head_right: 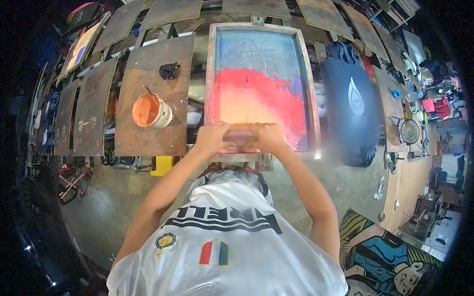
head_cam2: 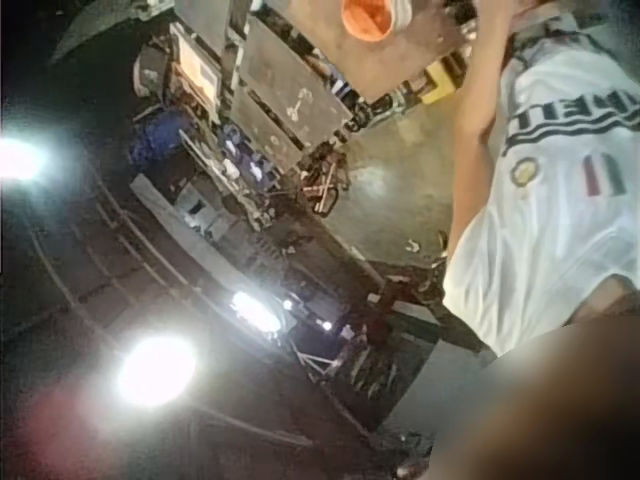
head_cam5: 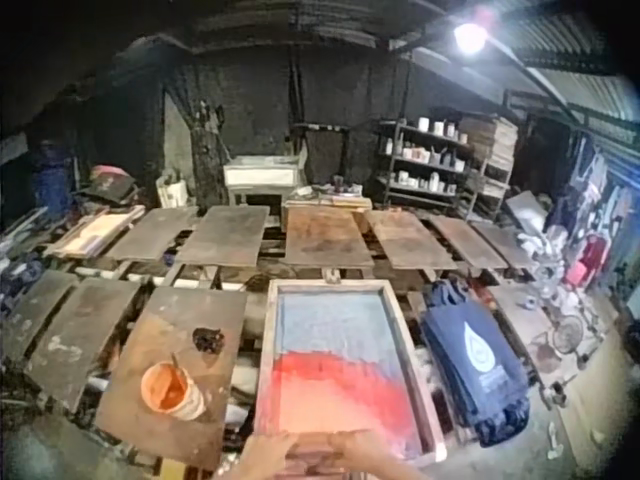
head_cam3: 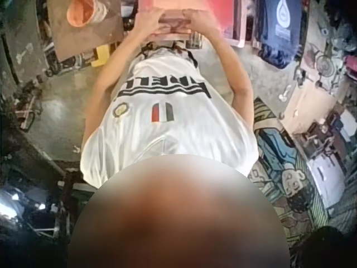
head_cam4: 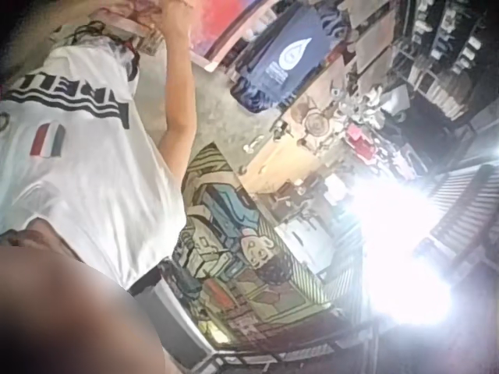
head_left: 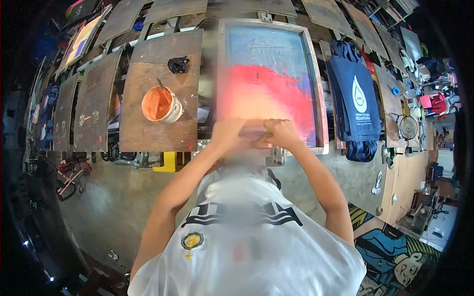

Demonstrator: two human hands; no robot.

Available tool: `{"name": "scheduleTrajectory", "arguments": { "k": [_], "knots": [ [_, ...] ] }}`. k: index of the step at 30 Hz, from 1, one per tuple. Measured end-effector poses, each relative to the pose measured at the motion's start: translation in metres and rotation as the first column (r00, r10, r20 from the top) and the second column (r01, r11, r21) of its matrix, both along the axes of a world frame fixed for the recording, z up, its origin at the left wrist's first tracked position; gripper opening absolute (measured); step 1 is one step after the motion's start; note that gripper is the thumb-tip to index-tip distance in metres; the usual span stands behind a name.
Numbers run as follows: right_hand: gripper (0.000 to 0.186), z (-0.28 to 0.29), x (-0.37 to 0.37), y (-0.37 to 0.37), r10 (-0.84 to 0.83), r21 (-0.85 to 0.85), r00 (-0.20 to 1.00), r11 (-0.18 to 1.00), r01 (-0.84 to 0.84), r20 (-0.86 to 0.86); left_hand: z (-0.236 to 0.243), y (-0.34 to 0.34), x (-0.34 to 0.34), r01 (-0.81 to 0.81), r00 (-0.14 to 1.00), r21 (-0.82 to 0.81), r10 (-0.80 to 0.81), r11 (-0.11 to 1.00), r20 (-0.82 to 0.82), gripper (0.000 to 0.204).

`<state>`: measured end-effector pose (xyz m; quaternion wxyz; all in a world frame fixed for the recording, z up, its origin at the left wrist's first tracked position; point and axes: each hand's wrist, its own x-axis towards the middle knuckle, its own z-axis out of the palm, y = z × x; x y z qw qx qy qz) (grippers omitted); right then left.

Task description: Using a squeegee to apply ink through a screen onto a t-shirt in a screen printing press.

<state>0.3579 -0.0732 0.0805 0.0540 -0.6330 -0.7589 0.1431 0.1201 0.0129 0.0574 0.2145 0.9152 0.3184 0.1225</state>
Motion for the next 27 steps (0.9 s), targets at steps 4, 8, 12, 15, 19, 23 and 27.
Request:
{"name": "scheduleTrajectory", "arguments": {
  "k": [4,8,12,15,19,23,27],
  "knots": [
    [0.044,-0.013,0.005,0.009,0.019,0.082,1.0,0.996,-0.019,-0.002,0.01,0.0,0.004,-0.083,0.994,0.111,0.073,0.99,0.087,0.052],
    [0.04,-0.007,0.002,0.006,0.014,0.1,1.0,0.995,-0.012,-0.02,0.01,-0.002,0.008,-0.133,0.99,0.137,0.124,0.982,0.072,0.051],
    [0.032,-0.005,0.013,0.018,0.075,0.28,0.988,0.954,-0.11,0.135,0.014,-0.003,0.022,-0.236,0.968,0.191,0.214,0.953,0.129,0.048],
    [0.033,0.019,0.015,0.01,0.078,0.116,0.997,0.99,-0.081,0.026,0.022,-0.009,0.02,-0.22,0.975,0.076,0.217,0.972,0.051,0.049],
    [0.034,0.016,0.02,-0.006,0.142,0.065,0.987,0.988,-0.137,-0.071,0.001,-0.03,0.015,-0.159,0.987,0.044,0.16,0.986,-0.028,0.055],
    [0.033,0.008,0.027,0.006,0.194,0.018,0.978,0.981,-0.193,-0.08,0.0,-0.039,0.016,-0.251,0.965,0.061,0.254,0.966,-0.062,0.057],
    [0.033,-0.011,0.027,0.036,0.316,0.197,0.945,0.935,-0.296,-0.078,0.002,-0.039,0.015,-0.359,0.933,0.137,0.358,0.923,0.028,0.054]
  ]
}}
